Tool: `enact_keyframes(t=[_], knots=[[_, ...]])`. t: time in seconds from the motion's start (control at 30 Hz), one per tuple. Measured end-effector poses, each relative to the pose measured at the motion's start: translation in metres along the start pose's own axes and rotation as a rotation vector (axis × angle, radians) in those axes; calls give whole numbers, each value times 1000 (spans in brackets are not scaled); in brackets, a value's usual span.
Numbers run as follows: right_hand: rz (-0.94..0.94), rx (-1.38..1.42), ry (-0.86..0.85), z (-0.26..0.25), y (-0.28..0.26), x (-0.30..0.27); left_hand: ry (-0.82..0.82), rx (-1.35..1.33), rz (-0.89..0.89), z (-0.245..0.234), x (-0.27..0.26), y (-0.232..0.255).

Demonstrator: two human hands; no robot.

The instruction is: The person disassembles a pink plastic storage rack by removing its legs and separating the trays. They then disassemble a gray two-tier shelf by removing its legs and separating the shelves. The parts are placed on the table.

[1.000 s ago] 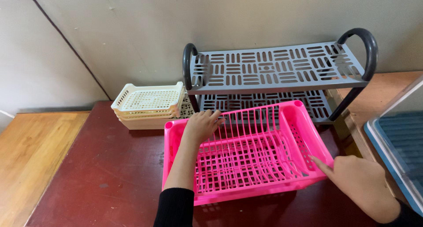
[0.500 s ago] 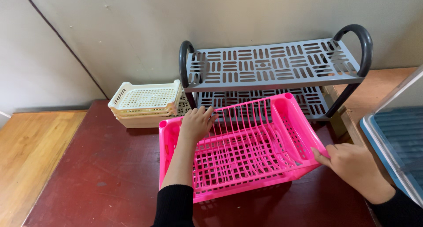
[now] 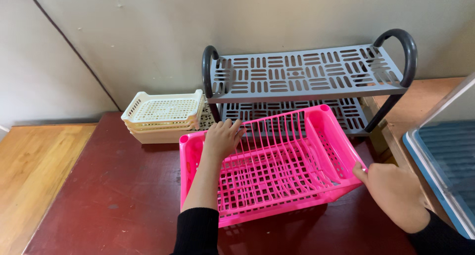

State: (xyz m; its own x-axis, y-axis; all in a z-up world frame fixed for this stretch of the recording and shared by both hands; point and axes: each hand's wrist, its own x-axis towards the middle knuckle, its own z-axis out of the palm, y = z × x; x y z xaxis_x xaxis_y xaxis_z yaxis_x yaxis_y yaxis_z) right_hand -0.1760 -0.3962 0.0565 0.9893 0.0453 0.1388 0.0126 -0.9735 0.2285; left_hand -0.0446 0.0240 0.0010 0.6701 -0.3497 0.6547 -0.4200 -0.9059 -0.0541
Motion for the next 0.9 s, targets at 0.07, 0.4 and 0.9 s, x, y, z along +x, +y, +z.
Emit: enact_keyframes(t=[0.07,0.4,0.9], knots=[[-3,34,-32,3,3,6,10,2,-2,0,-1,0],[-42,453,-203,-26,22,17,24,13,-11,0,-6,3],[301,1402,-369,49,13,74,-2,-10,-92,-28,-4,14]])
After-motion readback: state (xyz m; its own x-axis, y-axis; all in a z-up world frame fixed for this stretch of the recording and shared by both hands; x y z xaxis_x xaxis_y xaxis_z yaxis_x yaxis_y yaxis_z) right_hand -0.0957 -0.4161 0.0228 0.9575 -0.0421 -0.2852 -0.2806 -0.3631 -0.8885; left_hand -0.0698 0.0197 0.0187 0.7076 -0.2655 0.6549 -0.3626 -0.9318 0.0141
